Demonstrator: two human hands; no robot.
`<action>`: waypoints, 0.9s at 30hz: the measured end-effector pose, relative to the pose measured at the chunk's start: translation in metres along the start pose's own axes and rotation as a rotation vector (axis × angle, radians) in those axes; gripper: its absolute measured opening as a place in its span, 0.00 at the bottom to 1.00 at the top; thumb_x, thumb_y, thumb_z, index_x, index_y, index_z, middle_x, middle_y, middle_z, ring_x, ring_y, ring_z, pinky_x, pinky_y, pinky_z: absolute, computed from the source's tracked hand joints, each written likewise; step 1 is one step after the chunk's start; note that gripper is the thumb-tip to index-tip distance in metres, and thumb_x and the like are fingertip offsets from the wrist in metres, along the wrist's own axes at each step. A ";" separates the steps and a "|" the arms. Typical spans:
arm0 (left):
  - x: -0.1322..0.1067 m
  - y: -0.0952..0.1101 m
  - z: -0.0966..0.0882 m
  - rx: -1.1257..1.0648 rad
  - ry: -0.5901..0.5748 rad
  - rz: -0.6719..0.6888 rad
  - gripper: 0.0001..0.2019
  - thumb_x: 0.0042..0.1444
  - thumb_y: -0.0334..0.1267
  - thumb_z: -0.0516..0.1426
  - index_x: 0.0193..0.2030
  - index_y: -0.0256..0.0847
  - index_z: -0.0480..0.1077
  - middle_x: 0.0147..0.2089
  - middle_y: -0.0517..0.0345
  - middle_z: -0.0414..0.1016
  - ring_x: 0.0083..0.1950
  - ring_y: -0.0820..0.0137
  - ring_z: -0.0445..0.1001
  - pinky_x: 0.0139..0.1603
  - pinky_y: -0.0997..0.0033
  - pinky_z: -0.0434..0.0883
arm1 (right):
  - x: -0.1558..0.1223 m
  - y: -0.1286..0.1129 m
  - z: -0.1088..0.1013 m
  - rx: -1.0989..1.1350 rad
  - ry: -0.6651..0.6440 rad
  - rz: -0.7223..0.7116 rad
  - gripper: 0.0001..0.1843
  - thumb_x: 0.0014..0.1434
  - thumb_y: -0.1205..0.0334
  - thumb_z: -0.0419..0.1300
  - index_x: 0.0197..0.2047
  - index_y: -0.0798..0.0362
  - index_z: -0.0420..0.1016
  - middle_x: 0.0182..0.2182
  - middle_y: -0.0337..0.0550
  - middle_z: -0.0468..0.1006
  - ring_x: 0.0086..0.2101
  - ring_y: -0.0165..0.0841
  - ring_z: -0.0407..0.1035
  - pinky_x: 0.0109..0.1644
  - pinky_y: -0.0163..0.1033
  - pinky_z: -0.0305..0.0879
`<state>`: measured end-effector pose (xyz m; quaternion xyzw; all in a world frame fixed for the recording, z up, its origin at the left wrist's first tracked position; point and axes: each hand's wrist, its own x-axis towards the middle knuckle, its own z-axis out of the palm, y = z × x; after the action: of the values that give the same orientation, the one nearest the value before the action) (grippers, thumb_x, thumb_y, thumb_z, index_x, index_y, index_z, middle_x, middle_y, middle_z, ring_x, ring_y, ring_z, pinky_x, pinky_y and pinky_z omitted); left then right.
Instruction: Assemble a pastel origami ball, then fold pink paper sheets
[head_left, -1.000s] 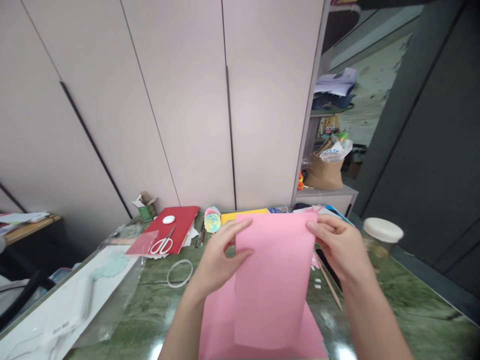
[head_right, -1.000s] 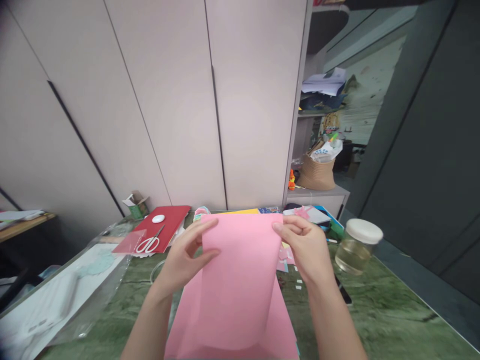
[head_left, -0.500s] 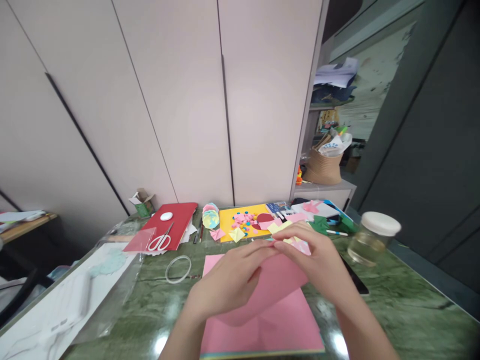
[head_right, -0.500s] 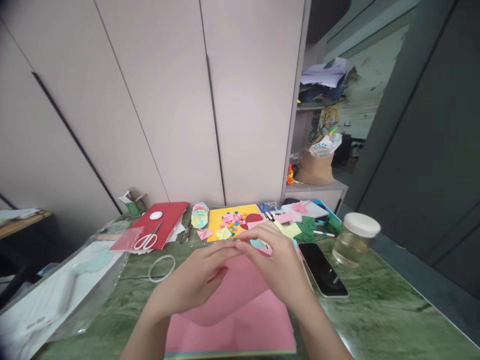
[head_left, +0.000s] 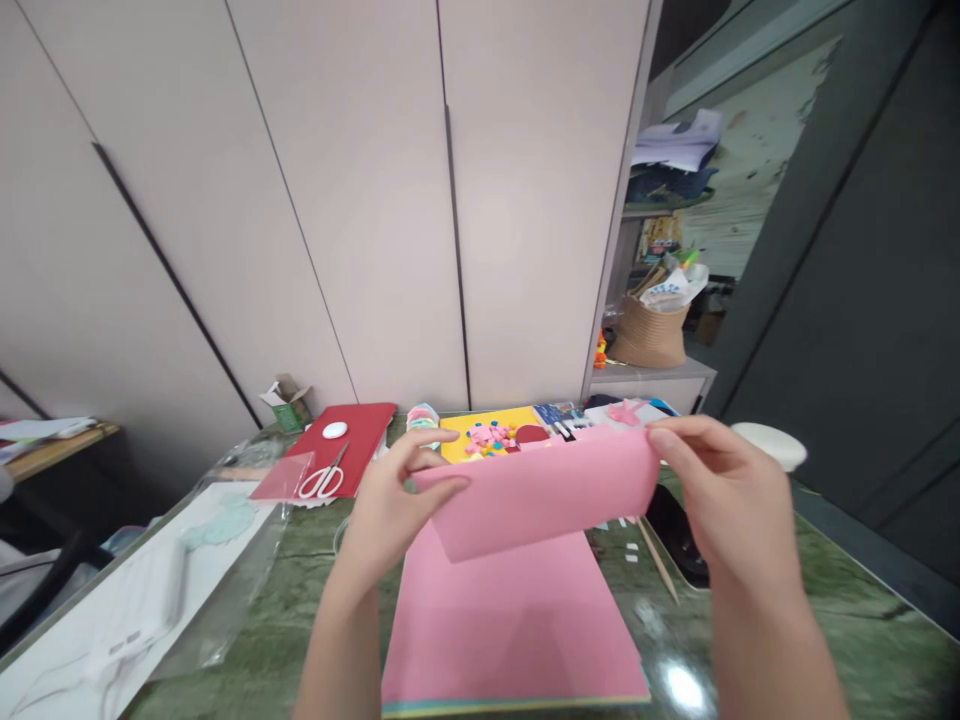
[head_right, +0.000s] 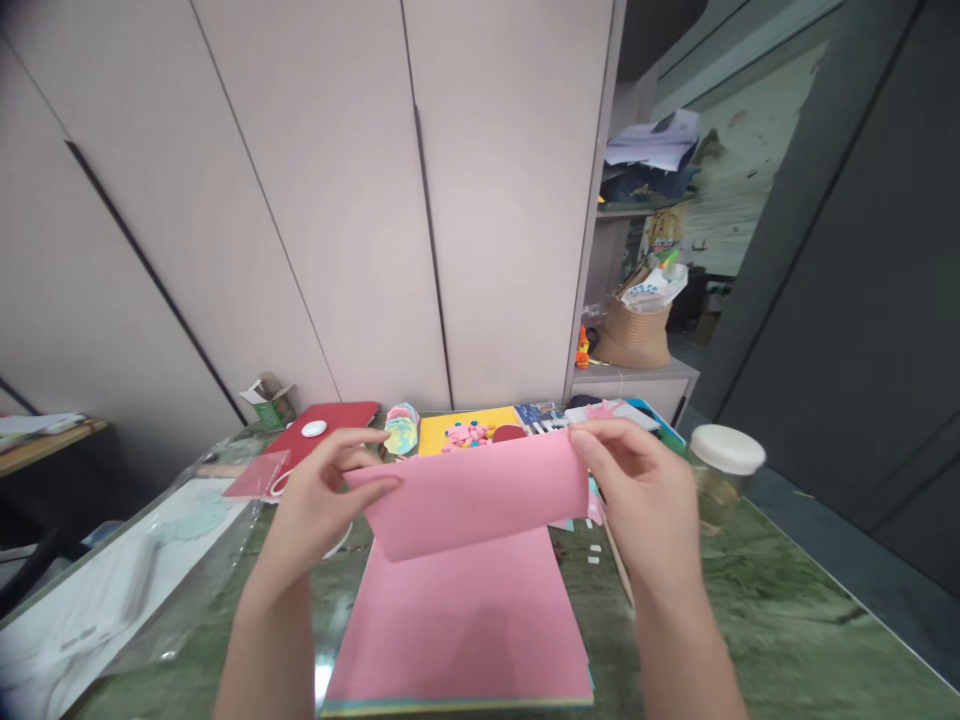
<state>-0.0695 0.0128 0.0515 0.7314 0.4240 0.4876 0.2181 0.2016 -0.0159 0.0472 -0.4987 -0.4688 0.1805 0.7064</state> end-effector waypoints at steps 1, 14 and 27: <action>0.000 0.000 -0.002 0.001 0.059 -0.012 0.17 0.46 0.39 0.63 0.44 0.44 0.70 0.30 0.61 0.76 0.31 0.71 0.73 0.29 0.75 0.69 | 0.001 0.000 -0.001 0.028 0.012 0.016 0.08 0.48 0.54 0.64 0.28 0.49 0.75 0.27 0.38 0.75 0.30 0.32 0.67 0.34 0.36 0.63; -0.007 0.006 -0.004 -0.148 0.170 -0.199 0.12 0.41 0.40 0.66 0.35 0.40 0.76 0.29 0.58 0.75 0.29 0.72 0.72 0.26 0.75 0.70 | 0.006 0.008 -0.004 0.166 0.060 0.115 0.09 0.43 0.56 0.68 0.27 0.50 0.77 0.28 0.41 0.75 0.30 0.31 0.66 0.33 0.37 0.61; -0.007 0.014 -0.004 -0.041 0.188 -0.201 0.09 0.41 0.39 0.65 0.32 0.43 0.77 0.30 0.58 0.77 0.27 0.73 0.71 0.24 0.78 0.68 | 0.007 0.008 -0.003 0.122 0.110 0.131 0.12 0.39 0.54 0.69 0.26 0.51 0.76 0.25 0.38 0.74 0.26 0.28 0.64 0.28 0.33 0.59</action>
<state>-0.0687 -0.0011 0.0606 0.6318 0.5037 0.5381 0.2401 0.2091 -0.0090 0.0436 -0.4934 -0.3840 0.2267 0.7468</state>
